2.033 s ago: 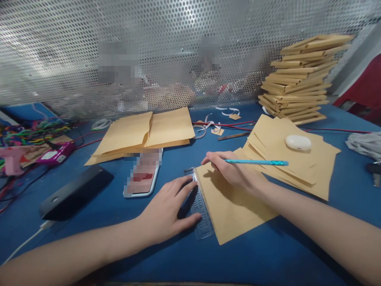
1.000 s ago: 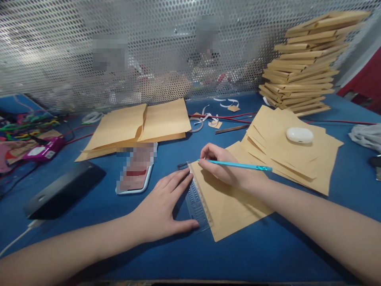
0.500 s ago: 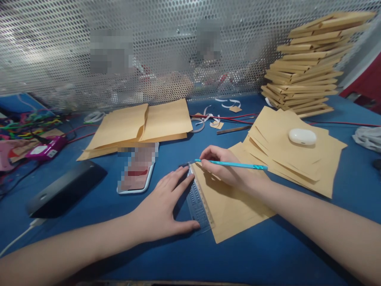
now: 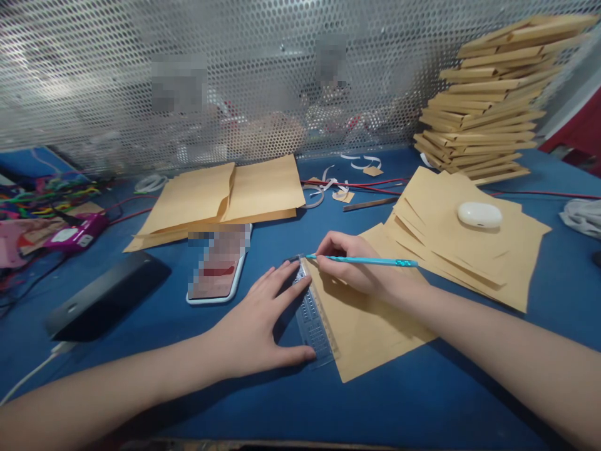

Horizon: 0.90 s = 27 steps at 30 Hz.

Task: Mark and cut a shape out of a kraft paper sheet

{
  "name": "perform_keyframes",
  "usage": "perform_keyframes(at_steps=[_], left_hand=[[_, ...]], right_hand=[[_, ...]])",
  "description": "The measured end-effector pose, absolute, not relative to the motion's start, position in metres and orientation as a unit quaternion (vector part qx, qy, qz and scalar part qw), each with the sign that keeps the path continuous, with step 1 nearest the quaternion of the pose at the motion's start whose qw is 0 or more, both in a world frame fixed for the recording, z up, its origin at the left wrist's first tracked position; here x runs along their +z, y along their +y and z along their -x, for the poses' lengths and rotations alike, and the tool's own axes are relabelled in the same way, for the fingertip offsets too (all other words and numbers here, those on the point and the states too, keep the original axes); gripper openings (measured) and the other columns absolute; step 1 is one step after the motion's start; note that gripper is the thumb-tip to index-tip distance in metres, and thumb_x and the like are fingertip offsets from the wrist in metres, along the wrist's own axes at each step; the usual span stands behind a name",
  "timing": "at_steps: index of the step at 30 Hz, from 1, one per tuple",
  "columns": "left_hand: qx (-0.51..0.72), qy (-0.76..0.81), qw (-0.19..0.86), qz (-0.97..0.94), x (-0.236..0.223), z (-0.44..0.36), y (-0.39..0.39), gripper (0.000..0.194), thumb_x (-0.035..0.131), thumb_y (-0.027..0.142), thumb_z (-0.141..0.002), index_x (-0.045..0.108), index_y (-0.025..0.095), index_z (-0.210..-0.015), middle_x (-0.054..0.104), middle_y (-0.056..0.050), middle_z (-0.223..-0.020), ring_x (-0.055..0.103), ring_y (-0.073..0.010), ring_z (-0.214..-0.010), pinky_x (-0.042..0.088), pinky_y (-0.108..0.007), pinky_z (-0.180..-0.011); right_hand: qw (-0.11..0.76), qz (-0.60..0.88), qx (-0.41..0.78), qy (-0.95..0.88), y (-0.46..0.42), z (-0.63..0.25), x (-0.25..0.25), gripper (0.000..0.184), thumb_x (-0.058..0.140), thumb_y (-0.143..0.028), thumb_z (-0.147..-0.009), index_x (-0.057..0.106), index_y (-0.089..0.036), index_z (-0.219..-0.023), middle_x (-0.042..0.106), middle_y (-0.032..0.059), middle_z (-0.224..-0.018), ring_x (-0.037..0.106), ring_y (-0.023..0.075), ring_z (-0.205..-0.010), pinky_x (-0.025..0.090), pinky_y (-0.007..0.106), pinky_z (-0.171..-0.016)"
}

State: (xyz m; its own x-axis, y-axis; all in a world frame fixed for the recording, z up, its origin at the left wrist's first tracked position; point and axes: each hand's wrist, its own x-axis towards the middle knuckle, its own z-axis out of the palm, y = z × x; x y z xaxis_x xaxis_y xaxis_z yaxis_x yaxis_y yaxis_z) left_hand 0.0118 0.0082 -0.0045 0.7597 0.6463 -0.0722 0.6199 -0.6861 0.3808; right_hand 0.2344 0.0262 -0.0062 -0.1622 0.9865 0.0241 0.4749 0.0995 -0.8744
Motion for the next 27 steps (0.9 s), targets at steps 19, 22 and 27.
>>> perform_keyframes(at_steps=[19, 22, 27], left_hand=[[0.028, 0.347, 0.188, -0.918, -0.0052, -0.0127, 0.0093, 0.108, 0.046, 0.083, -0.072, 0.019, 0.013, -0.15, 0.01, -0.012, -0.156, 0.008, -0.0312, -0.144, 0.013, -0.054, -0.116], [0.028, 0.349, 0.182, -0.919, -0.0066, -0.0133, 0.0087, 0.108, 0.044, 0.084, -0.072, 0.019, 0.014, -0.15, 0.009, -0.012, -0.156, 0.007, -0.0314, -0.144, 0.013, -0.054, -0.116], [0.03, 0.347, 0.174, -0.921, -0.0084, -0.013, 0.0081, 0.108, 0.046, 0.083, -0.072, 0.017, 0.015, -0.15, 0.009, -0.012, -0.156, 0.008, -0.0317, -0.144, 0.015, -0.054, -0.116]], right_hand=[[0.34, 0.562, 0.358, -0.664, 0.0252, -0.2333, -0.0114, 0.012, 0.058, -0.034, -0.083, 0.058, -0.022, -0.078, 0.066, 0.0018, -0.074, 0.057, 0.0158, -0.065, 0.041, 0.028, -0.054], [0.345, 0.554, 0.357, -0.668, 0.0257, -0.2335, -0.0119, 0.011, 0.058, -0.032, -0.082, 0.057, -0.022, -0.077, 0.065, 0.001, -0.073, 0.057, 0.0154, -0.065, 0.042, 0.027, -0.055], [0.34, 0.553, 0.348, -0.676, 0.0277, -0.2339, -0.0109, 0.01, 0.059, -0.031, -0.082, 0.057, -0.022, -0.076, 0.064, 0.0002, -0.072, 0.057, 0.0145, -0.063, 0.041, 0.027, -0.054]])
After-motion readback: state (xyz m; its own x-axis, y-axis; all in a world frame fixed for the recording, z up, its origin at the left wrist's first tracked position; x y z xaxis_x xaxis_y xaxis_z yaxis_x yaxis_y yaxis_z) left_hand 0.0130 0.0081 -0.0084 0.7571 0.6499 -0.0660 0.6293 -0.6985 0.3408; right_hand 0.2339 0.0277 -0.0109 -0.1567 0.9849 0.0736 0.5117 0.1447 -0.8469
